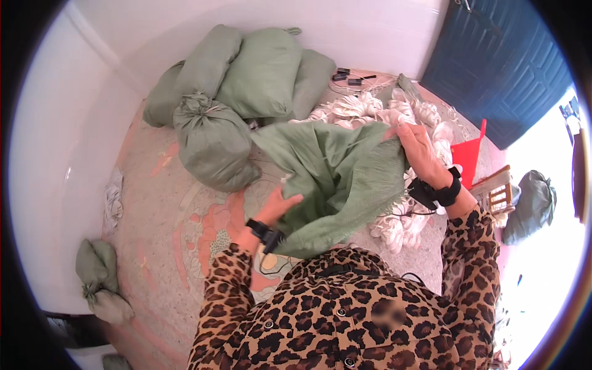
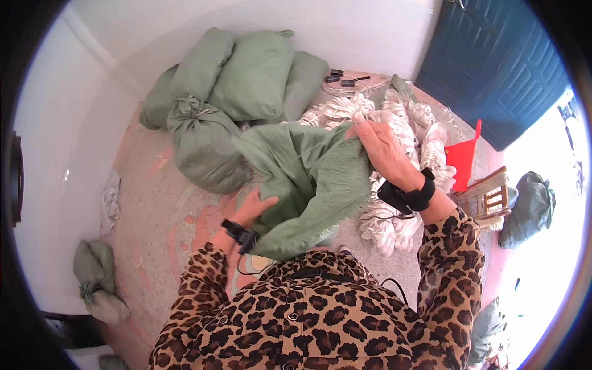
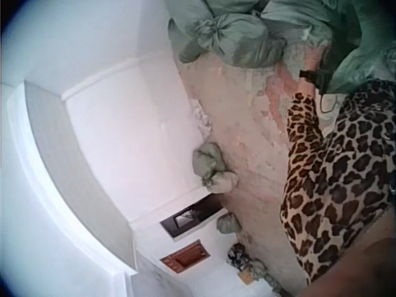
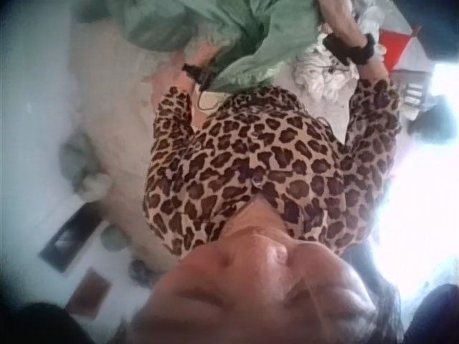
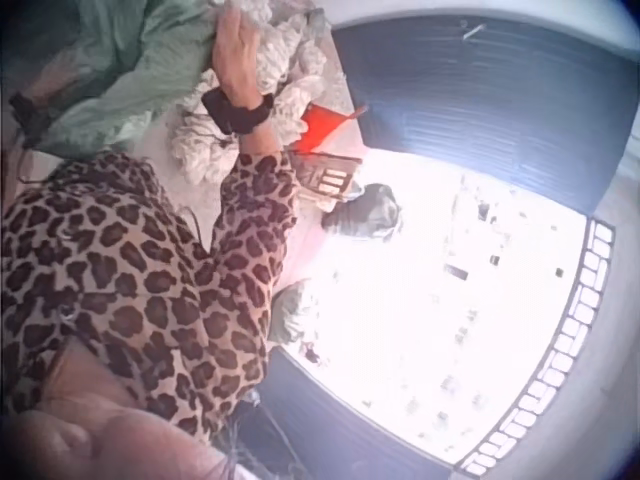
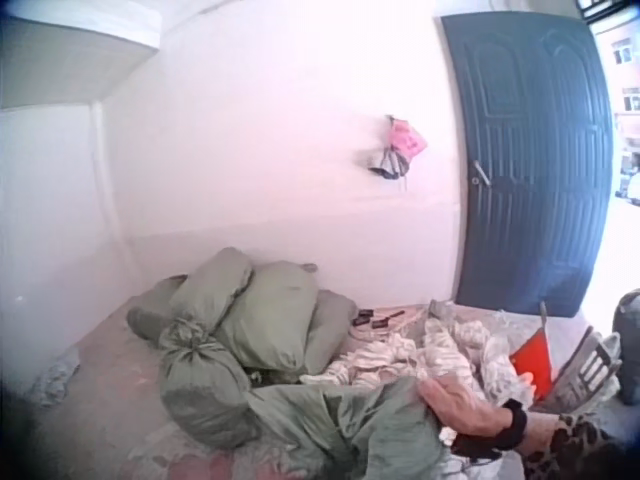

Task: The recorder is picking up individual shoe upper components from the floor and placing them into a large green sack.

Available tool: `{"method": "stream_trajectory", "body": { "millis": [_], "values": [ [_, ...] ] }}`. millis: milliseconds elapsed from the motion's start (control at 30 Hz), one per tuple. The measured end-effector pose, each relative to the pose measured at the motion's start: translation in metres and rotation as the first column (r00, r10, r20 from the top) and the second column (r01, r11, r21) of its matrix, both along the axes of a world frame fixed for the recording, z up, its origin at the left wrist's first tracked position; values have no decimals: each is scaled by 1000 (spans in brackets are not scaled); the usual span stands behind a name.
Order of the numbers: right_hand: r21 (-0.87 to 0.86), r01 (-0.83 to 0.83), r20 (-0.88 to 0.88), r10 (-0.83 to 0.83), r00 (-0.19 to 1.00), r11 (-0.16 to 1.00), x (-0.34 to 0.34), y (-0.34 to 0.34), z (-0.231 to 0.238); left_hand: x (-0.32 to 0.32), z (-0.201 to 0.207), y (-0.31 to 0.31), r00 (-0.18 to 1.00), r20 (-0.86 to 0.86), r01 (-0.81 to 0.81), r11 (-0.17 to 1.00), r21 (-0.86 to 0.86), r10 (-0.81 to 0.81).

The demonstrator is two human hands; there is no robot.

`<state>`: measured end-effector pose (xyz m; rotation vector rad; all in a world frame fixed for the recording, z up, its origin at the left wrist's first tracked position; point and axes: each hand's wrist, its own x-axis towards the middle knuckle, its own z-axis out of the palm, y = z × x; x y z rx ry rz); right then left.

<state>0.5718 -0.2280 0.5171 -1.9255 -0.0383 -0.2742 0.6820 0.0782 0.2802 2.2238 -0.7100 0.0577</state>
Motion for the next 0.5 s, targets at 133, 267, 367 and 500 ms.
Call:
{"method": "stream_trajectory", "body": {
  "millis": [133,267,367,500],
  "values": [
    [83,202,-59,-198,979,976,-1,-45,-8,-2,78,-26,914,-406,-53,990,-134,-6],
    [84,184,-169,-168,971,979,-11,-64,-11,6,127,-41,899,184,388,918,82,-397],
    [-129,-13,-253,-20,967,992,0,-21,8,-33,164,-72,684,273,583,732,353,-676],
    [-208,56,-110,-81,991,977,52,-36,-19,-69,190,-89,288,392,694,472,544,-874]
  ]
}}
